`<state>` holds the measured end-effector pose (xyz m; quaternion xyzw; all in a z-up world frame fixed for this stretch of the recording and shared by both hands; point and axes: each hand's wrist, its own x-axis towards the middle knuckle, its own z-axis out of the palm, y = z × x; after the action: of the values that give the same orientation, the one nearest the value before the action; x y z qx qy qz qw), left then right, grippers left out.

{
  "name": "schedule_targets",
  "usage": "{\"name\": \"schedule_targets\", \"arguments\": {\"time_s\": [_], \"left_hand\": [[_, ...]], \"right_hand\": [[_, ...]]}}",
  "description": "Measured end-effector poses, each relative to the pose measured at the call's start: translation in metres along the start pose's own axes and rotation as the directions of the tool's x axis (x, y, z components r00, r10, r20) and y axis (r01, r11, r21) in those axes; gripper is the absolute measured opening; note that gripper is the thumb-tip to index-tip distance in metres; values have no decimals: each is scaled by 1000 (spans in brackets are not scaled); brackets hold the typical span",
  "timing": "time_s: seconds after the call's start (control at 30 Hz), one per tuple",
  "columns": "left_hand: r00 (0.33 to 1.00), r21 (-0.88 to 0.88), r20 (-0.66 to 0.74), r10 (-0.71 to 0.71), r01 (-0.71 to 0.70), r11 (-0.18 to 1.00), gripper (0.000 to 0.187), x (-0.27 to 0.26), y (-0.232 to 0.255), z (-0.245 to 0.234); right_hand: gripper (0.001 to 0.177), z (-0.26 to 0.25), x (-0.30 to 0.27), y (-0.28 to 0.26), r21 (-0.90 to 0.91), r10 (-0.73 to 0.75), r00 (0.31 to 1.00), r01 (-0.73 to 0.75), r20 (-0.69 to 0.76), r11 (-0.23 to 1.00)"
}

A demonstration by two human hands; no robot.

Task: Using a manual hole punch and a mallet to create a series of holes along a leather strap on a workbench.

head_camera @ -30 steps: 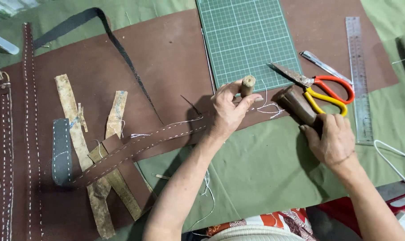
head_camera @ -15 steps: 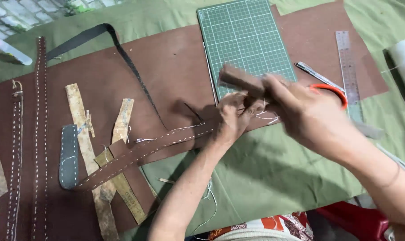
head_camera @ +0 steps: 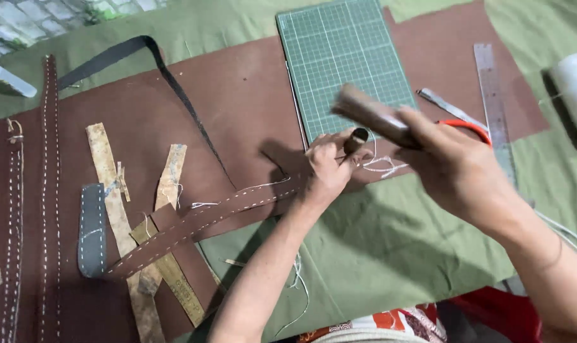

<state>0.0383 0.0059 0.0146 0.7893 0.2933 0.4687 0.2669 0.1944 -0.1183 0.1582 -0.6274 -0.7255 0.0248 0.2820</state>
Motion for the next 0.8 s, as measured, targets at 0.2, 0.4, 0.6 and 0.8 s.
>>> {"name": "schedule_targets", "arguments": {"time_s": [0.2,0.4,0.6,0.8], "left_hand": [[995,-188,-65,-76,63,980,36,-4,-2,5],[995,-153,-102,1,-17,988,46,-7,-6,9],[999,-107,-36,38,-42,993,36,-10,-8,7],[996,-246,-40,-77,65,967,27,-7,-14,8]], "right_hand": [[54,35,-75,63,-97,358,924,-372,-136,923],[41,46,-80,66,-418,193,970,-240,-150,877],[53,9,19,3,351,-186,980,149,74,924],[37,42,45,-8,567,-48,997,3,65,824]]}}
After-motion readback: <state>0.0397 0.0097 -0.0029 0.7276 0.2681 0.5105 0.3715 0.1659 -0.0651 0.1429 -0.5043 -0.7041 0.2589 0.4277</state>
